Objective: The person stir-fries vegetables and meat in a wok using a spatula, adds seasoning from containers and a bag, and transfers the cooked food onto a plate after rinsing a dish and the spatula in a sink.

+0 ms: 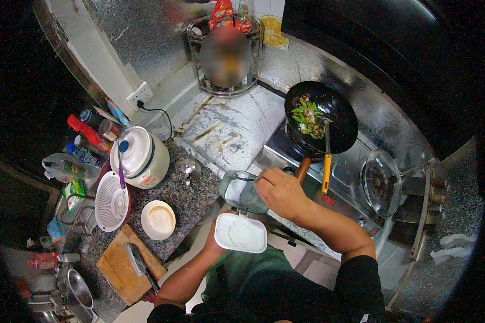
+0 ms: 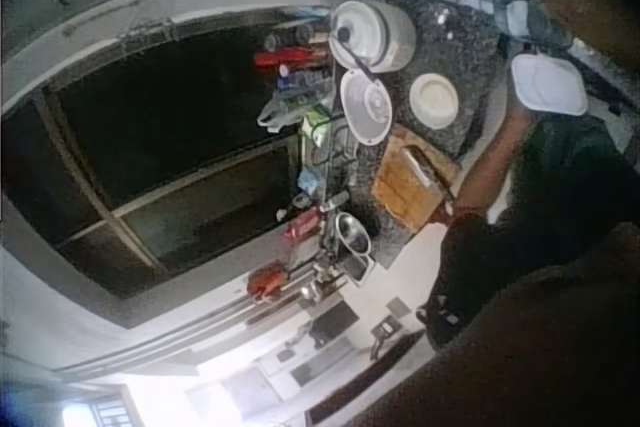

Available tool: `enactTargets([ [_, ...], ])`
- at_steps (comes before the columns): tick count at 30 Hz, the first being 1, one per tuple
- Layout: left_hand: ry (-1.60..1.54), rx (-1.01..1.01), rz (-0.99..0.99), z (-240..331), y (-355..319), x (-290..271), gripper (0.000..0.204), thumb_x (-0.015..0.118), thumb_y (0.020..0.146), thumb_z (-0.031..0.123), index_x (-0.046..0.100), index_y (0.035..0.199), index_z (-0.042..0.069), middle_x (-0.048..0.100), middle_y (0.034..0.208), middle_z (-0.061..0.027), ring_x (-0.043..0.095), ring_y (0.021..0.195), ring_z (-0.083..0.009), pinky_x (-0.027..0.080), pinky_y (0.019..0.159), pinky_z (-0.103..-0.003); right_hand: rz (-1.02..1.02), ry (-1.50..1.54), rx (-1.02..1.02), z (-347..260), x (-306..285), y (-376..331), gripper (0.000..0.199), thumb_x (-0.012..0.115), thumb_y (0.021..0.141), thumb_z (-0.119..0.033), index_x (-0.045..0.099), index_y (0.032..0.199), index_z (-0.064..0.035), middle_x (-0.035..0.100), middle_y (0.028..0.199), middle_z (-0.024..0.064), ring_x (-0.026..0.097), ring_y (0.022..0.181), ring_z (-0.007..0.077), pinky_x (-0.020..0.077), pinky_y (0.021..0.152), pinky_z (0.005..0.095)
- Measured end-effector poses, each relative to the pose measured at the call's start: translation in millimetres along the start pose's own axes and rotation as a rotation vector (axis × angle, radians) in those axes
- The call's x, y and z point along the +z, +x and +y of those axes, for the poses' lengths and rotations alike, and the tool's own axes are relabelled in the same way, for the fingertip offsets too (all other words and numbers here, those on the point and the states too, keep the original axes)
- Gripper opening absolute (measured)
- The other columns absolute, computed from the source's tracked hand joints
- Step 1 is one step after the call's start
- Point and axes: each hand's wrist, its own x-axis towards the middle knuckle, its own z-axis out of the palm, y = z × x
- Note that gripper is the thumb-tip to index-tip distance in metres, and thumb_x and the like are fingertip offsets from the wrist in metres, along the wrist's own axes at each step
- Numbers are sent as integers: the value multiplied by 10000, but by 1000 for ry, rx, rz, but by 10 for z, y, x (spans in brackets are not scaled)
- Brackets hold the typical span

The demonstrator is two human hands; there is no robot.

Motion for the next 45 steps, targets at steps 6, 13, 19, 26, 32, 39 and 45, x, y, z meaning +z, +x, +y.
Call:
enactTargets([
  [6, -156, 17, 67, -180, 43, 78, 342, 655, 726, 145, 533, 1036, 69, 585, 928, -83, 568, 855, -231, 459, 766, -346, -2, 37, 4, 80, -35, -64, 107, 540, 681, -111, 506, 746, -33, 522, 748, 112, 537, 708, 287, 460, 557, 390],
  [13, 17, -17, 113, -484, 160, 144, 347, 675, 689, 120, 563, 1013, 61, 583, 961, -117, 549, 930, -259, 431, 817, -345, 120, -41, 68, 342, -408, -250, 143, 667, 636, -31, 576, 744, -54, 576, 793, 78, 574, 690, 240, 475, 545, 317],
  [19, 23, -176, 181, -345, 251, 222, 332, 667, 703, 116, 563, 1013, 61, 587, 980, -116, 560, 933, -236, 446, 807, -344, 319, -308, 204, 1081, -1020, -354, 134, 646, 650, -34, 556, 748, -57, 586, 810, 84, 579, 706, 266, 490, 583, 349],
  [26, -81, -175, 229, -491, 353, 400, 369, 681, 694, 116, 545, 1033, 68, 583, 945, -97, 560, 901, -226, 450, 796, -338, 105, -425, 446, 2357, -578, -733, 85, 597, 669, -53, 516, 693, -46, 500, 712, 109, 526, 706, 304, 446, 587, 404],
  [32, -89, -253, 228, -306, 485, 397, 360, 665, 711, 106, 539, 1046, 67, 589, 924, -92, 569, 877, -218, 462, 770, -339, 171, -323, 438, 2036, -767, -659, 106, 617, 660, -28, 523, 707, -44, 517, 717, 103, 536, 694, 298, 453, 587, 379],
  [39, 83, -105, 103, -581, 772, 444, 244, 615, 753, 86, 553, 989, 66, 586, 917, -93, 555, 892, -224, 453, 799, -356, 37, 2, 123, 1026, -464, -282, 186, 656, 671, -39, 560, 829, -52, 573, 825, 81, 561, 725, 268, 475, 598, 344],
  [45, -579, -326, 352, -496, 752, 69, 308, 585, 803, 144, 530, 1093, 57, 541, 1107, -96, 519, 1021, -222, 422, 877, -360, -158, -15, 323, 1016, -643, -398, 359, 631, 712, -79, 549, 1061, -93, 532, 961, 103, 561, 803, 282, 490, 658, 335],
])
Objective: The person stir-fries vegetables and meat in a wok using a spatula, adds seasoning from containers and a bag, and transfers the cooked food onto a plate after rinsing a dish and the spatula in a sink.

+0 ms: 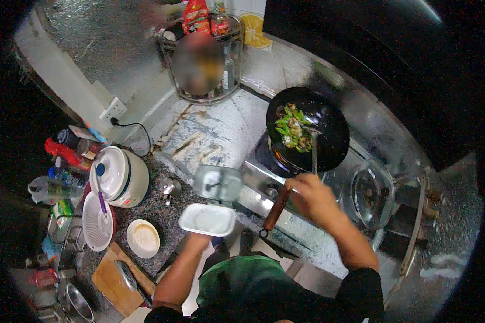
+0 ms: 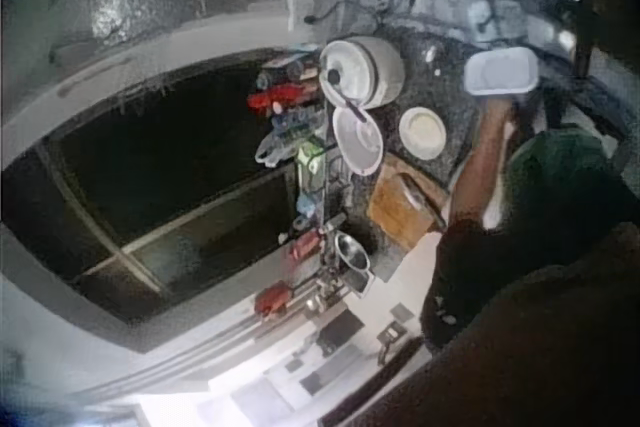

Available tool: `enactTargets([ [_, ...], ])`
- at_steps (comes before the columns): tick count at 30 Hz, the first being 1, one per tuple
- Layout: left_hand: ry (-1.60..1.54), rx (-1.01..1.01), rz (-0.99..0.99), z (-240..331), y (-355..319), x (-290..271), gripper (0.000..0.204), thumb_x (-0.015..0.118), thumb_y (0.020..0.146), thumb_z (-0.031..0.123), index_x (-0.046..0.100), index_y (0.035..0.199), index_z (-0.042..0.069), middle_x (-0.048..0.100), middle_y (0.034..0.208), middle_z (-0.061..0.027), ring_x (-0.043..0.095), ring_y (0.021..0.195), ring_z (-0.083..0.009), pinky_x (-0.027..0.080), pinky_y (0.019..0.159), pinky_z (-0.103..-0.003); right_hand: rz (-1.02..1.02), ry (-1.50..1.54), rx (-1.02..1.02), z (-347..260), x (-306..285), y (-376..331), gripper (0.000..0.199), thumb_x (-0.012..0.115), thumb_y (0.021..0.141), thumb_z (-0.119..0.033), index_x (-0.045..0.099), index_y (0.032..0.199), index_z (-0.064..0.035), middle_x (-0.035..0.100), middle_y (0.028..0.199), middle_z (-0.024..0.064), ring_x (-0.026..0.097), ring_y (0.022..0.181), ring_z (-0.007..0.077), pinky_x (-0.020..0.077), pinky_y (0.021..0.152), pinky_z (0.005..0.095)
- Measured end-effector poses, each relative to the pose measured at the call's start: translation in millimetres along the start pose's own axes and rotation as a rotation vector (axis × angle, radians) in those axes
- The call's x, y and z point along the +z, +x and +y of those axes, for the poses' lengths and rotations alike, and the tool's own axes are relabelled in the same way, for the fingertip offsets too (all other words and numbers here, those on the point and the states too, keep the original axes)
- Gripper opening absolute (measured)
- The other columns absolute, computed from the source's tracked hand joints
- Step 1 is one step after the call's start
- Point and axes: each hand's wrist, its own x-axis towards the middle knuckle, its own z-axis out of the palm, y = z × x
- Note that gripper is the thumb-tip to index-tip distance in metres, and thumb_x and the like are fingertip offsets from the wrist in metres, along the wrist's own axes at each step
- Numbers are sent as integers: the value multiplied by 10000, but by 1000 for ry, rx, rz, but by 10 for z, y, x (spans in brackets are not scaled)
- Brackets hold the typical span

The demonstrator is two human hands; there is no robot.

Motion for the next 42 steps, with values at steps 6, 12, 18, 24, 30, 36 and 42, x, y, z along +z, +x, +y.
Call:
enactTargets([
  [6, 132, -39, 96, 457, 1157, -229, 194, 489, 856, 247, 568, 814, 75, 527, 635, -8, 486, 558, -90, 363, 474, -243, -418, -440, 240, 466, -21, -558, 546, 583, 710, -113, 438, 1227, -217, 508, 927, 121, 577, 776, 289, 499, 598, 379],
  [12, 82, -156, 78, -234, 2376, -382, 161, 522, 819, 252, 501, 788, 96, 473, 607, 8, 482, 541, -98, 356, 461, -243, -233, -570, 181, 502, 51, -445, 237, 599, 694, -208, 540, 908, -126, 526, 796, 96, 581, 709, 276, 476, 514, 372],
  [18, 65, -292, 89, -656, 2692, -561, 280, 545, 822, 350, 506, 904, 86, 489, 698, 1, 495, 599, -107, 375, 489, -265, 345, 160, 782, 345, -1023, -148, 131, 546, 820, -175, 559, 815, -45, 621, 682, 83, 578, 528, 179, 464, 493, 296],
  [24, -5, -381, 139, -644, 2577, -596, 409, 609, 780, 384, 460, 1004, 76, 490, 739, -30, 500, 584, -145, 386, 482, -273, 521, 824, 1141, 812, -793, 81, 350, 488, 802, -377, 556, 963, -74, 628, 711, 73, 569, 510, 127, 397, 439, 238],
  [30, 102, -419, -324, -610, 1280, 178, 477, 600, 799, 268, 427, 1205, 89, 569, 911, -48, 557, 761, -149, 432, 599, -260, 690, 851, 1043, 831, -830, -333, 291, 461, 855, -338, 560, 975, -92, 622, 707, 57, 563, 519, 114, 400, 457, 226],
  [36, -259, -679, -756, -72, 272, 1537, 446, 623, 805, 290, 428, 1146, 79, 556, 895, -86, 559, 603, -141, 425, 458, -220, 496, 568, 894, 896, -976, -290, 192, 510, 860, -227, 553, 911, -46, 593, 682, 56, 568, 515, 132, 470, 457, 249],
  [42, -147, -644, -723, -271, 254, 1678, 225, 617, 764, 128, 438, 889, 76, 475, 593, -20, 454, 425, -106, 360, 350, -265, 330, -123, 209, 946, -491, -76, 145, 539, 819, -149, 594, 936, -85, 622, 756, 139, 618, 615, 239, 489, 559, 326],
])
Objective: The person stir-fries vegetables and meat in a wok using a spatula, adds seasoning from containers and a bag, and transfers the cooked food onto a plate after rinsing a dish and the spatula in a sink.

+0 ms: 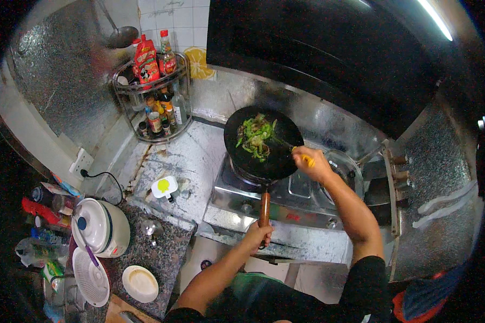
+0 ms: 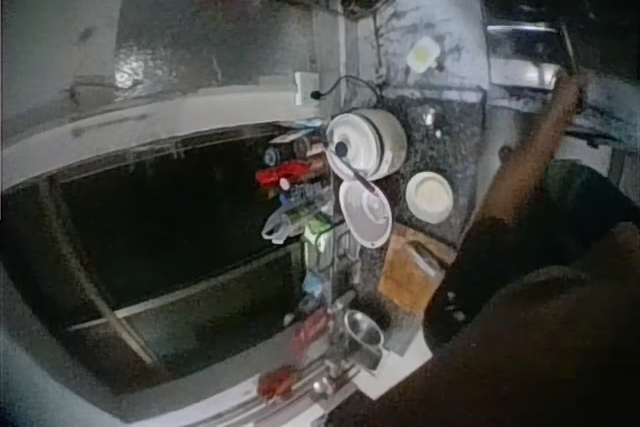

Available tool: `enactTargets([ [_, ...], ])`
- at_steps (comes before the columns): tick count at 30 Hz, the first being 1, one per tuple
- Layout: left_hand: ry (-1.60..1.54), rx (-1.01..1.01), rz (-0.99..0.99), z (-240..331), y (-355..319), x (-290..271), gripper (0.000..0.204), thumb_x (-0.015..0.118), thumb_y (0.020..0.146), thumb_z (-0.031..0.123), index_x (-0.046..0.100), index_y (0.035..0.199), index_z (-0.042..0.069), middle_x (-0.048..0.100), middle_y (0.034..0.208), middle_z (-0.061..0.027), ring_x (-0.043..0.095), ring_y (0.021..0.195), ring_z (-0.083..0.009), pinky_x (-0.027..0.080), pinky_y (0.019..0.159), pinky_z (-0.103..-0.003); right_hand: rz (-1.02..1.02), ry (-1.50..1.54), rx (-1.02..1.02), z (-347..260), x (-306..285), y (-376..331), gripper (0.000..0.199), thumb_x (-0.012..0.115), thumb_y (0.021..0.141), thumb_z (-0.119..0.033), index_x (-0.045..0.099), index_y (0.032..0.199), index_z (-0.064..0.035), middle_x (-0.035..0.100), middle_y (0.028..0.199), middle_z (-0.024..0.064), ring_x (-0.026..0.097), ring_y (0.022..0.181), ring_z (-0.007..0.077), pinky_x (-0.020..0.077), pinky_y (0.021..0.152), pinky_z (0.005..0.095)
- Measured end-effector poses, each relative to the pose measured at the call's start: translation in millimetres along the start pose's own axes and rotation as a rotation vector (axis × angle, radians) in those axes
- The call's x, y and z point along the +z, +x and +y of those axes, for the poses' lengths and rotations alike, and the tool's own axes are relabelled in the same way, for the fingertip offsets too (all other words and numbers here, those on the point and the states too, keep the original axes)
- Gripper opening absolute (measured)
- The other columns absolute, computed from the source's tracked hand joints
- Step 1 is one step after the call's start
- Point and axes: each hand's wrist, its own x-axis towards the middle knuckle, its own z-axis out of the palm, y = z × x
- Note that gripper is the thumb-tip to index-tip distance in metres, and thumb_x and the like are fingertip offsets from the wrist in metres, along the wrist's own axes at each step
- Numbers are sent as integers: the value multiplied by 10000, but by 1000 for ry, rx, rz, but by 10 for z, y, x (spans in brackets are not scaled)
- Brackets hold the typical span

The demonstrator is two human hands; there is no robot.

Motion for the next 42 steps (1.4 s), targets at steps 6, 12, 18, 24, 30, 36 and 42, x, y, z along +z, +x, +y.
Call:
enactTargets([
  [6, 136, 72, 96, -94, 46, -121, 175, 598, 737, 94, 438, 801, 66, 457, 544, -20, 430, 375, -118, 340, 320, -275, -268, -141, -43, -325, -723, -119, 130, 529, 810, -175, 588, 860, -71, 608, 714, 142, 598, 574, 259, 472, 510, 340],
  [12, 238, 74, 133, -79, 1, -15, 168, 594, 758, 126, 443, 803, 69, 464, 565, -12, 450, 412, -118, 368, 352, -277, 19, 737, 872, -63, -659, -42, 229, 516, 835, -252, 570, 908, -42, 610, 674, 82, 582, 515, 148, 458, 433, 250],
  [18, 222, 113, 127, -140, 25, -18, 170, 592, 758, 106, 436, 808, 59, 464, 564, -17, 442, 404, -122, 371, 342, -285, 252, 910, 906, 61, -189, -200, 254, 517, 835, -296, 559, 972, -85, 613, 695, 77, 582, 508, 140, 447, 437, 249],
  [24, 294, 127, 218, -229, 63, -23, 152, 556, 751, 68, 420, 813, 41, 457, 547, -33, 426, 373, -120, 371, 330, -287, -38, 591, 863, -170, -719, -117, 217, 481, 876, -276, 558, 949, -87, 584, 670, 47, 562, 520, 111, 421, 420, 216],
  [30, 234, 138, 108, -60, -73, 118, 144, 544, 748, 71, 420, 818, 49, 465, 566, -37, 436, 391, -115, 375, 333, -284, -6, 356, 263, 61, 105, -191, 144, 567, 805, -155, 584, 925, -77, 605, 730, 66, 591, 586, 175, 480, 500, 295],
  [36, 264, 134, 153, -82, -23, 31, 94, 536, 730, 58, 445, 752, 42, 458, 547, -35, 437, 377, -126, 378, 330, -286, -637, -429, -295, -768, -686, -88, 132, 588, 732, -150, 611, 854, -109, 623, 783, 154, 610, 653, 297, 499, 558, 361],
  [42, 195, 104, 163, -46, -48, 80, 95, 543, 723, 60, 453, 740, 36, 459, 536, -34, 436, 372, -128, 378, 329, -288, -296, 327, 753, -502, -958, 185, 251, 537, 823, -276, 591, 864, -35, 583, 665, 47, 554, 536, 105, 471, 457, 286],
])
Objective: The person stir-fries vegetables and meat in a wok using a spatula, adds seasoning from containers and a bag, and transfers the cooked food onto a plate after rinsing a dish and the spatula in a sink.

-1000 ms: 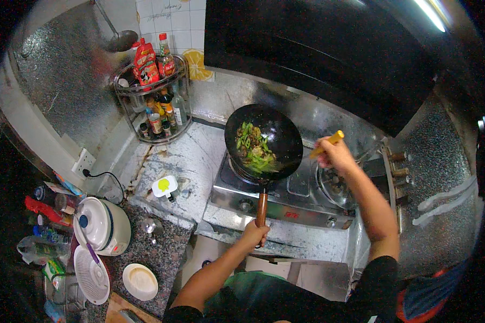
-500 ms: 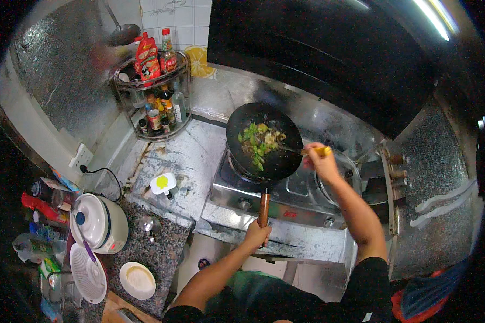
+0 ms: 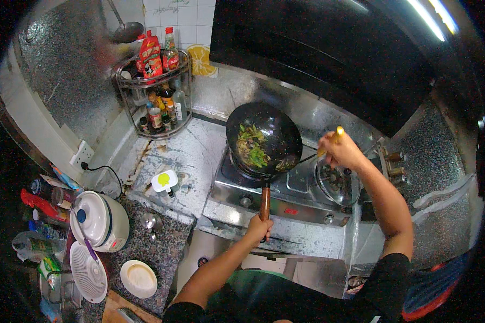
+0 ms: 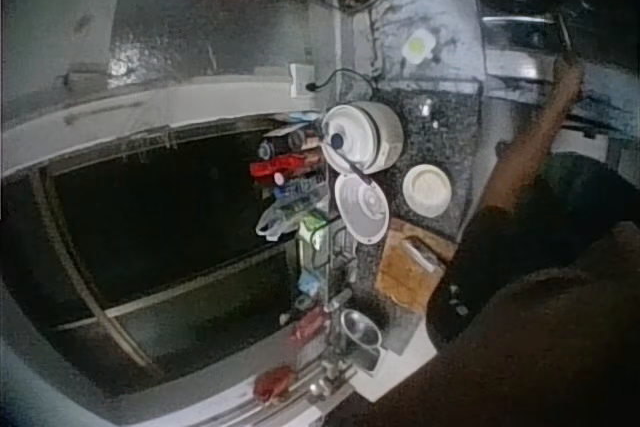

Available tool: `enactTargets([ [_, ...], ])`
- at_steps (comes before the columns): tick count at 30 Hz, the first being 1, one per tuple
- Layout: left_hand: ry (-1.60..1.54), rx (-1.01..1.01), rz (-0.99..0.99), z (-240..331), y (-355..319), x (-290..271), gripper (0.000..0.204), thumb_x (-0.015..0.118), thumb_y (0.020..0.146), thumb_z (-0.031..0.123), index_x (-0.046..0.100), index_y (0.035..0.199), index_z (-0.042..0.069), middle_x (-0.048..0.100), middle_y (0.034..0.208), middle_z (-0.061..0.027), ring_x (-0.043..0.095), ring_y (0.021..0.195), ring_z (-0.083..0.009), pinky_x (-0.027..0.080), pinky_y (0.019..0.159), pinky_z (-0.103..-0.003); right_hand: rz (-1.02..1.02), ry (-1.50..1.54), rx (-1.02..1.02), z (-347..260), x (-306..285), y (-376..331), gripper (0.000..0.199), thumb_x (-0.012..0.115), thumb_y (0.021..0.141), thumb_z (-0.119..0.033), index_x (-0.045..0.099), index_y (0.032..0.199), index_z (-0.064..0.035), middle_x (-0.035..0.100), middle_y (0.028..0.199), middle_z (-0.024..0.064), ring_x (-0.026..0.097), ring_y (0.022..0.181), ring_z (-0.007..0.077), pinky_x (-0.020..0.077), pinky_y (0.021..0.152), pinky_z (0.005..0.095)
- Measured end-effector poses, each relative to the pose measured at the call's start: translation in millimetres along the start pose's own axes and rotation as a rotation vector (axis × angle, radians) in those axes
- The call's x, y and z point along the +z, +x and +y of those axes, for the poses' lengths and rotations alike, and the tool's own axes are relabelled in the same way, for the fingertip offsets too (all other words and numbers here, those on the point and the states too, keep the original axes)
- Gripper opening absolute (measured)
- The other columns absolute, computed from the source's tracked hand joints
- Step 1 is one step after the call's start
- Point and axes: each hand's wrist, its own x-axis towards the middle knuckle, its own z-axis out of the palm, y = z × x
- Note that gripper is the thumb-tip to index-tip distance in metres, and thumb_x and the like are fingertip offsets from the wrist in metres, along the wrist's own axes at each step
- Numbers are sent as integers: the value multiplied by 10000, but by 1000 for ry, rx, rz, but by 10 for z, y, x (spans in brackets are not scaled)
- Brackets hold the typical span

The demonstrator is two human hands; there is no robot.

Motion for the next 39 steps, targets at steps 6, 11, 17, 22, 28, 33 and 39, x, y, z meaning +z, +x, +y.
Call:
enactTargets([
  [6, 18, -8, -9, -51, 34, -3, 109, 550, 728, 63, 444, 746, 56, 455, 544, -27, 435, 381, -119, 371, 328, -284, 276, 789, 56, 665, 735, 500, 262, 516, 831, -305, 584, 953, -83, 612, 699, 81, 581, 525, 153, 452, 447, 256],
  [11, 34, 7, -5, -5, -20, -93, 136, 559, 734, 69, 431, 778, 63, 458, 548, -23, 435, 386, -114, 367, 331, -282, 172, 439, -9, 400, 132, 86, 178, 507, 866, -235, 567, 901, -70, 580, 663, 45, 544, 477, 132, 447, 418, 255],
  [17, 8, -12, -27, 30, -24, -53, 138, 569, 739, 83, 434, 762, 70, 462, 558, -21, 440, 394, -113, 373, 340, -287, 242, 425, -120, 718, 639, 508, 192, 515, 880, -238, 570, 912, -57, 591, 738, 25, 571, 568, 120, 475, 466, 267],
  [22, -60, -57, -42, 85, -1, -68, 134, 574, 738, 105, 449, 704, 69, 475, 556, -23, 447, 393, -117, 388, 344, -288, 11, -651, -964, 603, 711, 466, 172, 563, 776, -163, 566, 924, -75, 602, 772, 92, 613, 657, 251, 499, 546, 314],
  [28, -18, -32, -30, 117, -13, -98, 124, 574, 734, 104, 455, 726, 67, 467, 550, -22, 451, 393, -123, 383, 339, -289, -297, -1204, -1032, -23, 489, -631, 183, 549, 721, -191, 555, 876, -94, 552, 728, 79, 599, 661, 240, 473, 512, 344],
  [33, 4, -29, -34, 112, 2, -113, 133, 576, 730, 107, 448, 723, 70, 465, 551, -23, 449, 389, -128, 372, 333, -285, -394, -1200, -1055, -33, 741, -794, 194, 538, 745, -201, 577, 911, -109, 590, 756, 105, 618, 642, 245, 497, 503, 369],
  [39, -29, -60, -70, 123, 3, -148, 143, 574, 741, 112, 433, 744, 86, 453, 545, -12, 436, 386, -120, 364, 345, -287, 23, -642, -806, 422, 506, -44, 204, 582, 764, -185, 604, 945, -93, 629, 915, 126, 618, 753, 306, 509, 636, 384],
])
